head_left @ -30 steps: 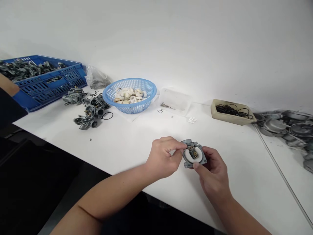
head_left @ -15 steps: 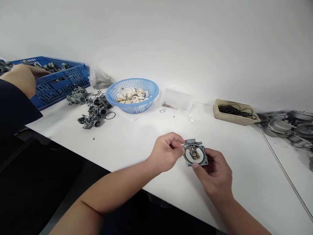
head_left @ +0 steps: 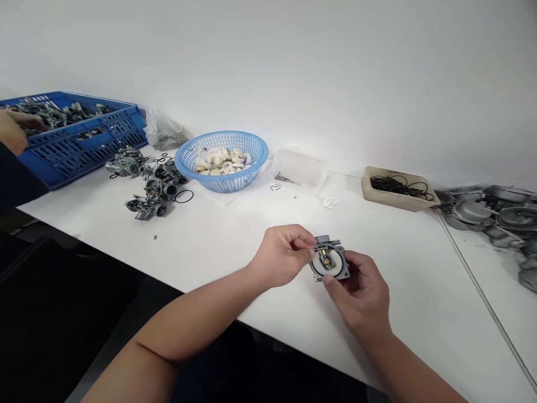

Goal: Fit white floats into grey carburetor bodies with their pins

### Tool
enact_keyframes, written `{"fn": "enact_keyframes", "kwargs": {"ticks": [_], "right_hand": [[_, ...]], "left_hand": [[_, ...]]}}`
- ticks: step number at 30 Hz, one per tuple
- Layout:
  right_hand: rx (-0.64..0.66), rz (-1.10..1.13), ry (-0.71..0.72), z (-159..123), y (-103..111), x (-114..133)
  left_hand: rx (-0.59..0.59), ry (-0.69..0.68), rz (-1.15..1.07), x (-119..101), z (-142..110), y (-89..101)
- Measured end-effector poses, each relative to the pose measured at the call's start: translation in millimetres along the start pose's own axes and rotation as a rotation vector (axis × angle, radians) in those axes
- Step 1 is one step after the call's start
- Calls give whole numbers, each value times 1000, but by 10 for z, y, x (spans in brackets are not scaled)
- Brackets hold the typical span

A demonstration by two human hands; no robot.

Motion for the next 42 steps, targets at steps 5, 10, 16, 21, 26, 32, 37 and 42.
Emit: {"fn": "enact_keyframes", "kwargs": {"ticks": [5, 10, 16, 21, 26, 32, 37, 42], "right_hand": [[-26, -92, 58, -4, 14, 10], [-40, -143, 109, -9, 7, 21], [-83, -175, 161, -8, 31, 29], [-104, -170, 172, -9, 37, 31], [-113, -150, 183, -13, 23, 49], [-104, -115, 98, -6, 10, 30], [-78, -27, 13, -6, -14, 6], [-70, -23, 7, 0, -15, 1]], "left_hand": [[22, 148, -189, 79, 76, -3], [4, 120, -121, 56, 67, -4], [-129, 37, 58, 21, -29, -19], [-164, 75, -61, 72, -22, -36], [-135, 79, -155, 68, 20, -54], [-134, 59, -200, 50, 19, -78], [-171, 50, -153, 57, 10, -80], [-168, 51, -137, 57, 22, -90]]}}
Point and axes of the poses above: each hand's wrist, its own z-axis towards the middle knuckle, its own y-axis out of the back of the hand, x = y × z, the point moved 7 cm from there along z, towards the middle knuckle, and after that the axes turned 3 degrees about -z, right-handed, at the moved point
